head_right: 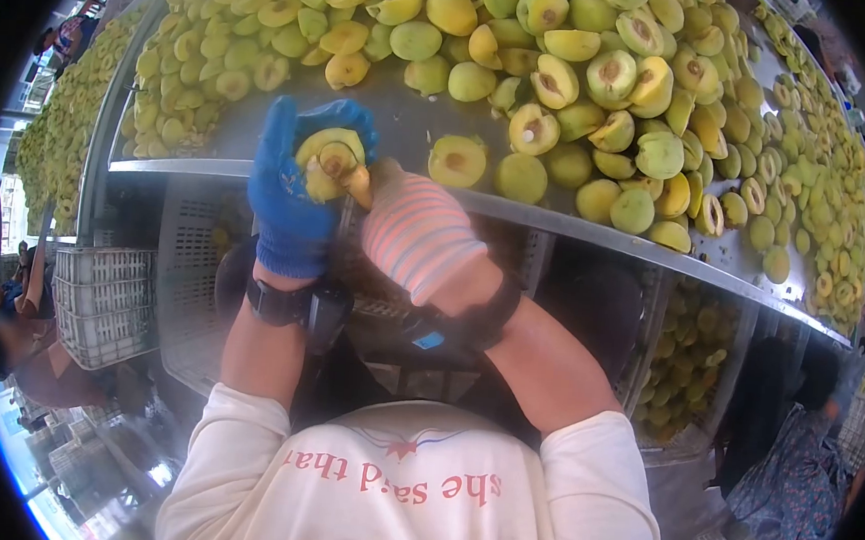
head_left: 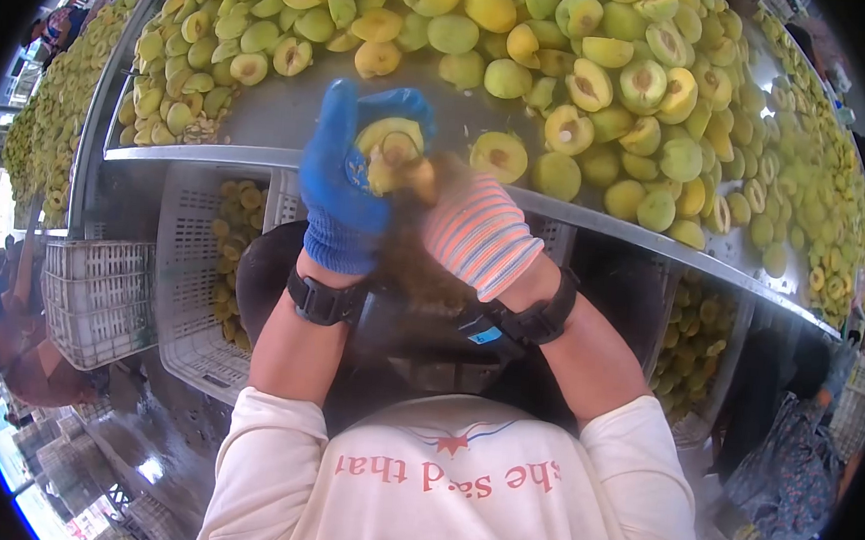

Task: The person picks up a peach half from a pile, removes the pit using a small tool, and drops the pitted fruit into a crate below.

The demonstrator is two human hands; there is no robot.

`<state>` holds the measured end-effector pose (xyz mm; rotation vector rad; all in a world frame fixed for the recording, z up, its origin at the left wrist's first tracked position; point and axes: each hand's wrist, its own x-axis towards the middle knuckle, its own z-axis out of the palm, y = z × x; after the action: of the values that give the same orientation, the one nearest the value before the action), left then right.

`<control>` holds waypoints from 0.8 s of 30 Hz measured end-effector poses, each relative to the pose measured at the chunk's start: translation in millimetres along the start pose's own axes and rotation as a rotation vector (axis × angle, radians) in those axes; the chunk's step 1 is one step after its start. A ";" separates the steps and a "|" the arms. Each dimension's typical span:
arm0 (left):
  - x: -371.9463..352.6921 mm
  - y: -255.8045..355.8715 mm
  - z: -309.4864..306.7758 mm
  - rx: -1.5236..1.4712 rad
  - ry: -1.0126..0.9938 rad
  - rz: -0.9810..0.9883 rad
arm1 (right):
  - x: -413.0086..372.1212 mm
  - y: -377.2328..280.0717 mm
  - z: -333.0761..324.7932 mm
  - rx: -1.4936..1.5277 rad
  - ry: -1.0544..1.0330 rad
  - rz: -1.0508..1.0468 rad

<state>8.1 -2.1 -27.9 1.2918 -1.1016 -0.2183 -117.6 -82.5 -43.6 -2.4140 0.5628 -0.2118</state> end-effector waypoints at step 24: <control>23.0 24.8 8.3 -0.142 -0.273 -0.557 | -20.5 -11.0 -38.4 0.919 -0.539 0.299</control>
<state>3.0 -14.9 4.0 1.4447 -0.9077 -0.8951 -143.2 -86.9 -6.9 -1.3858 0.4287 0.2606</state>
